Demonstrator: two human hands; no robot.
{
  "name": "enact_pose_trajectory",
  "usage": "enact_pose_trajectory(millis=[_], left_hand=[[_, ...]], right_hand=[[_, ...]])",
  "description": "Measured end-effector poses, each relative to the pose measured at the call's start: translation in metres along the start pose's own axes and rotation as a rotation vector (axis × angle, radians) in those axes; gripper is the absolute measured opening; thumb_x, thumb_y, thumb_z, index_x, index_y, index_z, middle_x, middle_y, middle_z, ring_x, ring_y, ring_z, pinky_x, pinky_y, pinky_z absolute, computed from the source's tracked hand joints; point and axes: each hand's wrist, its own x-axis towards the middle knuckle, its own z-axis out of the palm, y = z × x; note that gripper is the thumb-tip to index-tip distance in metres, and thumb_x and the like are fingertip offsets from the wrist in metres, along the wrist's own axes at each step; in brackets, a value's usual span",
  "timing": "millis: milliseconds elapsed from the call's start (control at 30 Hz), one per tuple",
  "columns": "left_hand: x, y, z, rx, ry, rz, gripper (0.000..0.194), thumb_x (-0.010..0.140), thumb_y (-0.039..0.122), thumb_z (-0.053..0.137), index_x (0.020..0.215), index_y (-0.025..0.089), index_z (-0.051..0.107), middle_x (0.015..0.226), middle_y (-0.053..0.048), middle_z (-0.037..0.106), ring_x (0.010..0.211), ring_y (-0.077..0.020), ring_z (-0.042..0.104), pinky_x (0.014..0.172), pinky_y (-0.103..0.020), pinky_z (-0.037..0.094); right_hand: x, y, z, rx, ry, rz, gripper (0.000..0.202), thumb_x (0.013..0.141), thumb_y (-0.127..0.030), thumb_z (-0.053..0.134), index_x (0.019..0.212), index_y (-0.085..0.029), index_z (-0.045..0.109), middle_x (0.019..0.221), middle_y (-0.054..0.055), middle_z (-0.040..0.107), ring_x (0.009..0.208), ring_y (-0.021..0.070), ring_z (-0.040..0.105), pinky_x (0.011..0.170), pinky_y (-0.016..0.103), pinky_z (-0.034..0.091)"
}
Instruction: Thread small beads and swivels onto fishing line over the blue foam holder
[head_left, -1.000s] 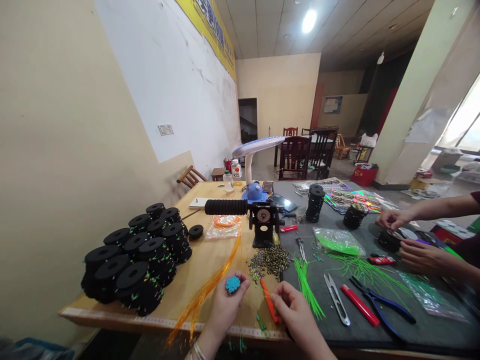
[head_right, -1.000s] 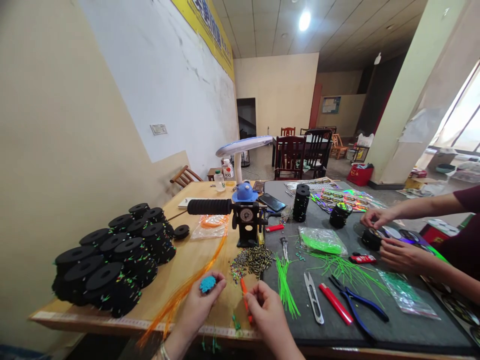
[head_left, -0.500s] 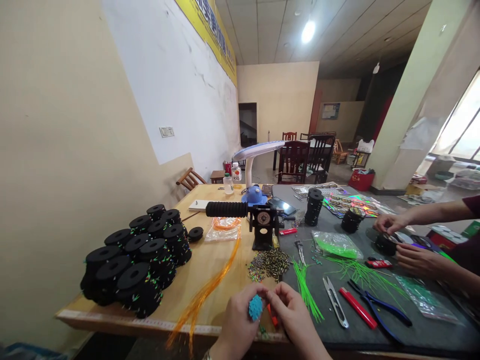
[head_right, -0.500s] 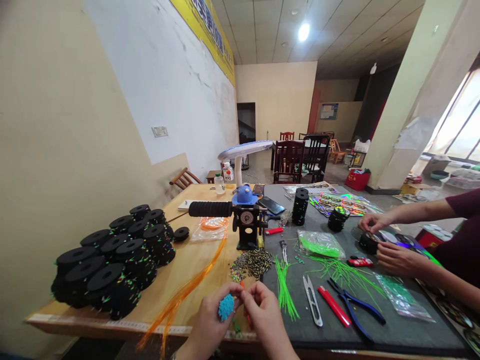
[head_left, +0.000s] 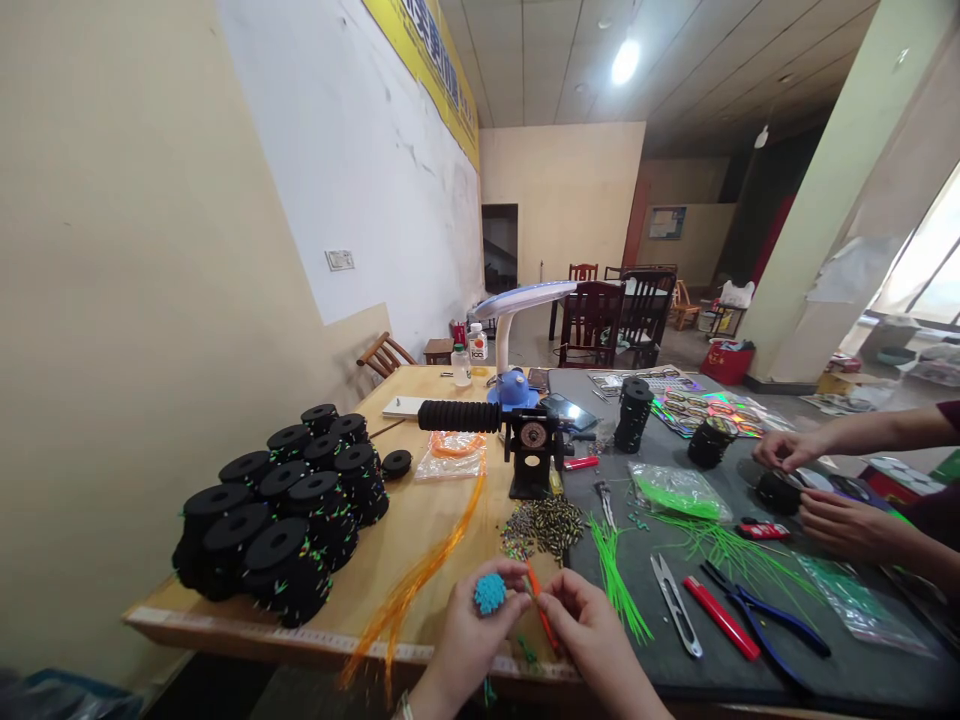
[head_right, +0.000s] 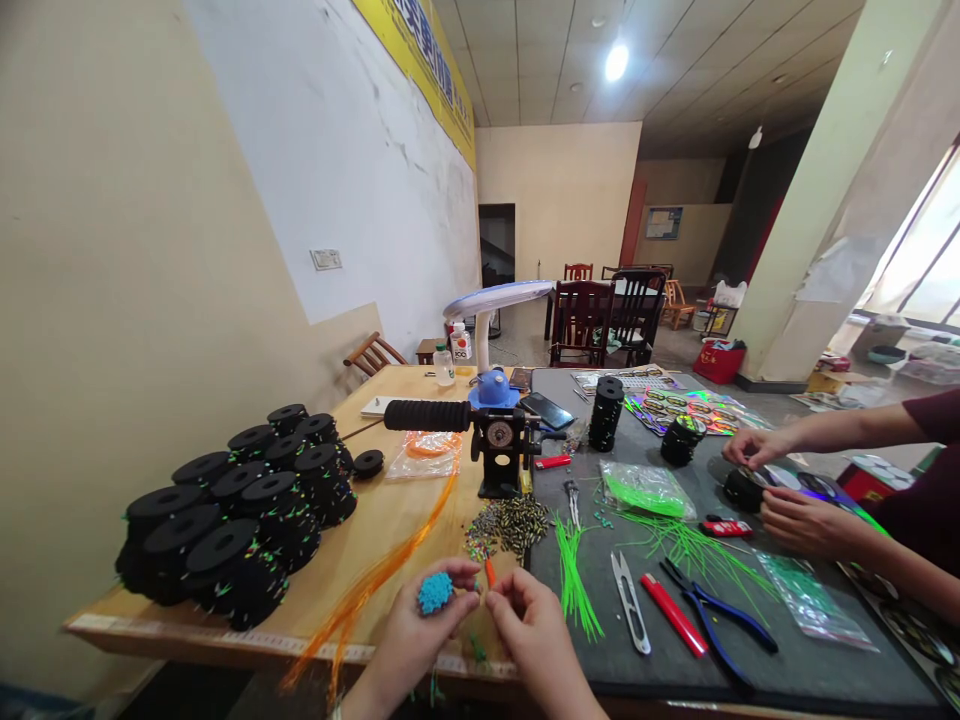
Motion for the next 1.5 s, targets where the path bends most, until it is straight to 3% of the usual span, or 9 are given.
enact_pose_trajectory(millis=[200,400,633,800,867,967,1133,1367,1500], left_hand=[[-0.003,0.004,-0.004,0.125,-0.086,0.026,0.024,0.074,0.038,0.072,0.084,0.015,0.074,0.082,-0.009,0.075,0.077,-0.0225,0.067,0.073,-0.029,0.053],[-0.005,0.01,-0.005,0.205,-0.188,0.054,0.022,0.08,0.037,0.067,0.086,0.016,0.072,0.087,-0.009,0.074,0.084,-0.0232,0.066,0.078,-0.029,0.049],[-0.004,0.006,-0.003,0.129,-0.163,0.044,0.022,0.082,0.038,0.064,0.085,0.016,0.065,0.081,-0.005,0.066,0.077,-0.0197,0.06,0.072,-0.026,0.047],[0.0,0.005,-0.003,0.061,-0.105,-0.026,0.027,0.081,0.043,0.063,0.082,0.016,0.063,0.068,-0.001,0.061,0.059,-0.0148,0.054,0.056,-0.023,0.043],[0.001,0.003,-0.004,0.037,-0.061,-0.021,0.026,0.079,0.042,0.065,0.08,0.016,0.063,0.068,-0.001,0.062,0.06,-0.0155,0.056,0.058,-0.023,0.046],[0.0,0.0,-0.003,0.056,0.004,0.031,0.023,0.078,0.039,0.066,0.076,0.016,0.064,0.069,-0.003,0.065,0.067,-0.0181,0.061,0.066,-0.025,0.049],[-0.005,-0.003,0.006,0.16,0.096,0.097,0.021,0.079,0.036,0.065,0.073,0.016,0.067,0.066,-0.004,0.068,0.062,-0.0185,0.063,0.059,-0.024,0.05],[-0.008,-0.005,0.012,0.26,0.001,0.217,0.015,0.083,0.027,0.064,0.084,0.016,0.074,0.078,-0.008,0.074,0.073,-0.02,0.069,0.069,-0.026,0.053],[-0.006,-0.002,0.01,0.342,-0.044,0.323,0.014,0.083,0.018,0.061,0.085,0.017,0.075,0.079,-0.008,0.074,0.073,-0.0197,0.069,0.068,-0.026,0.053]], right_hand=[[-0.007,-0.008,-0.006,-0.31,0.014,-0.178,0.029,0.084,-0.043,0.057,0.069,-0.018,0.057,0.059,-0.002,0.052,0.055,0.0123,0.046,0.051,0.023,0.033],[-0.01,-0.012,-0.008,-0.372,0.0,-0.233,0.032,0.089,-0.045,0.05,0.073,-0.018,0.056,0.061,-0.002,0.052,0.055,0.0119,0.046,0.049,0.02,0.034],[-0.01,-0.015,-0.01,-0.452,0.029,-0.309,0.031,0.091,-0.041,0.046,0.073,-0.019,0.056,0.065,0.0,0.058,0.058,0.0141,0.052,0.055,0.022,0.038],[-0.007,-0.013,-0.024,-0.627,0.044,-0.33,0.026,0.091,-0.035,0.045,0.076,-0.02,0.058,0.07,0.003,0.063,0.064,0.0174,0.058,0.059,0.025,0.039],[-0.006,-0.011,-0.03,-0.645,0.057,-0.314,0.025,0.091,-0.034,0.044,0.076,-0.02,0.059,0.07,0.003,0.064,0.065,0.0179,0.058,0.06,0.025,0.04],[-0.005,-0.008,-0.032,-0.601,0.08,-0.276,0.025,0.09,-0.036,0.044,0.077,-0.02,0.059,0.07,0.004,0.064,0.065,0.0185,0.059,0.062,0.026,0.041],[-0.005,-0.001,-0.019,-0.437,0.077,-0.166,0.028,0.086,-0.042,0.048,0.071,-0.02,0.057,0.062,0.001,0.06,0.058,0.0168,0.055,0.056,0.025,0.039],[-0.001,0.009,0.0,0.019,0.01,0.093,0.049,0.07,-0.067,0.06,0.068,-0.019,0.055,0.053,-0.003,0.055,0.039,0.0089,0.043,0.04,0.021,0.031],[0.003,0.008,0.0,0.117,-0.011,0.174,0.06,0.057,-0.076,0.064,0.067,-0.017,0.055,0.051,-0.003,0.057,0.034,0.0066,0.042,0.037,0.019,0.027]])
